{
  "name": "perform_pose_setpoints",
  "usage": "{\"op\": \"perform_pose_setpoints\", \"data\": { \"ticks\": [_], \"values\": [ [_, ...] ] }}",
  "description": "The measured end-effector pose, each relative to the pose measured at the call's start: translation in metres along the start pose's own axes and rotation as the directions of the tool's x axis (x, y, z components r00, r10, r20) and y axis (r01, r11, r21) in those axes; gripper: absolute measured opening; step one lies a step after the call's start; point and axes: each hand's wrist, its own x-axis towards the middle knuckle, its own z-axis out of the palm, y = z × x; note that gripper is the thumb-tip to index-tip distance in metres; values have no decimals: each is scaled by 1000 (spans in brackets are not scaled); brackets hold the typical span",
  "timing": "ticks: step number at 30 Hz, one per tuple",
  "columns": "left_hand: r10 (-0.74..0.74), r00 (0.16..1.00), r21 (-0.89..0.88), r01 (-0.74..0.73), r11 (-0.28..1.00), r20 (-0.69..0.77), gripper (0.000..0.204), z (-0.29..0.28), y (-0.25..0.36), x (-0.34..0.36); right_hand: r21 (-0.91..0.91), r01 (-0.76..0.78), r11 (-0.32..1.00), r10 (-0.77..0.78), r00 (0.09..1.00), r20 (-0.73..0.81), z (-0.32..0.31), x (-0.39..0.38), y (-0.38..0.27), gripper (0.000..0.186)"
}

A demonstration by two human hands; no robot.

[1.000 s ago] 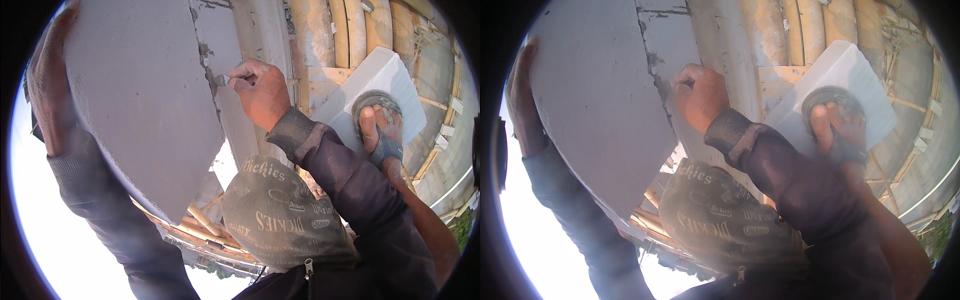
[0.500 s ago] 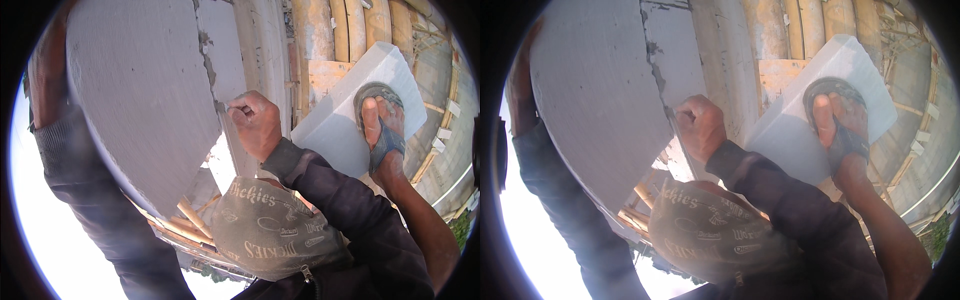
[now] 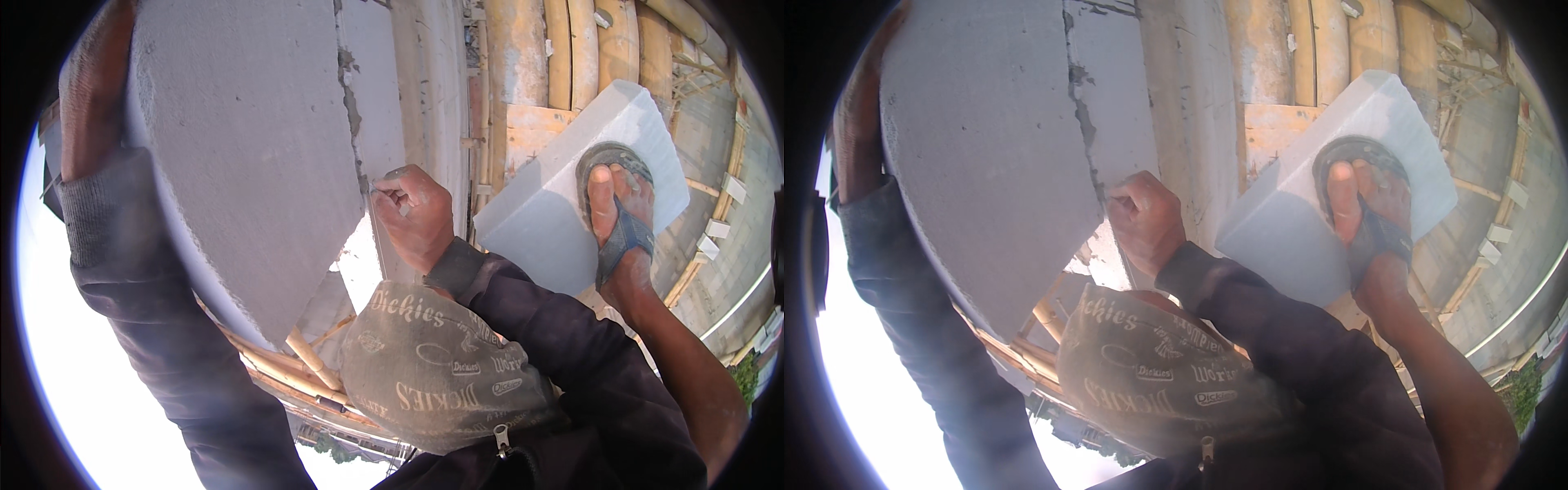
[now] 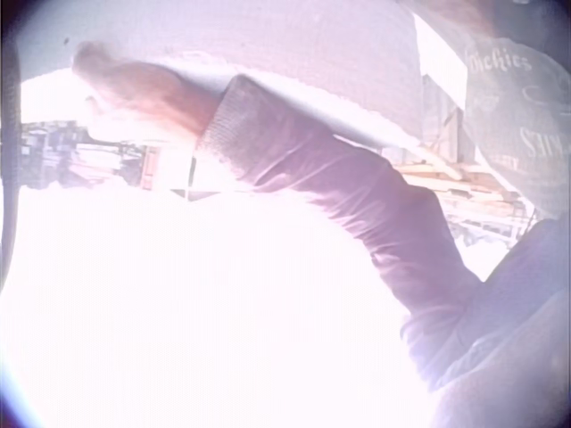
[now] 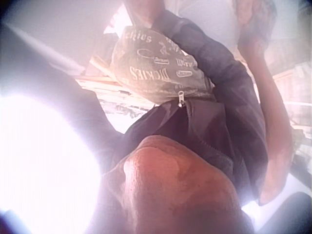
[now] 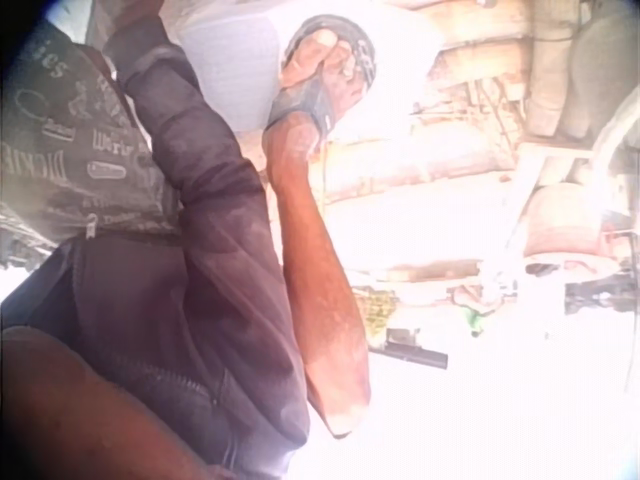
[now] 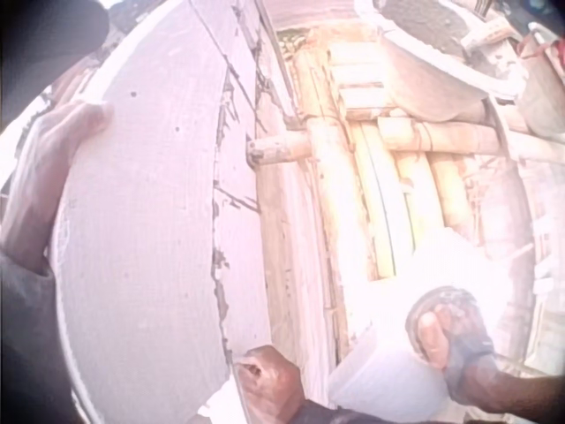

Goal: The person scoops mortar from a bucket with a trowel and spreads it on a row of white concrete blocks. They place additional blocks, tap them with the trowel to align, and scrape excess mortar from the joints. The work continues along the wall on bamboo scaffolding.

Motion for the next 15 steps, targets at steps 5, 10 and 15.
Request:
{"op": "perform_pose_setpoints", "data": {
  "ticks": [5,10,15],
  "values": [
    [5,1000,-72,-5,997,8,35,0,-3,3,-96,44,994,-39,998,53,-6,11,-5,7],
    [16,1000,-154,-14,988,11,32,-2,-8,10,-130,-22,991,37,993,113,-11,25,-14,5],
    [27,999,-248,-19,969,30,30,-5,-8,22,-52,-90,995,94,992,89,-9,19,-14,7]
  ]
}}
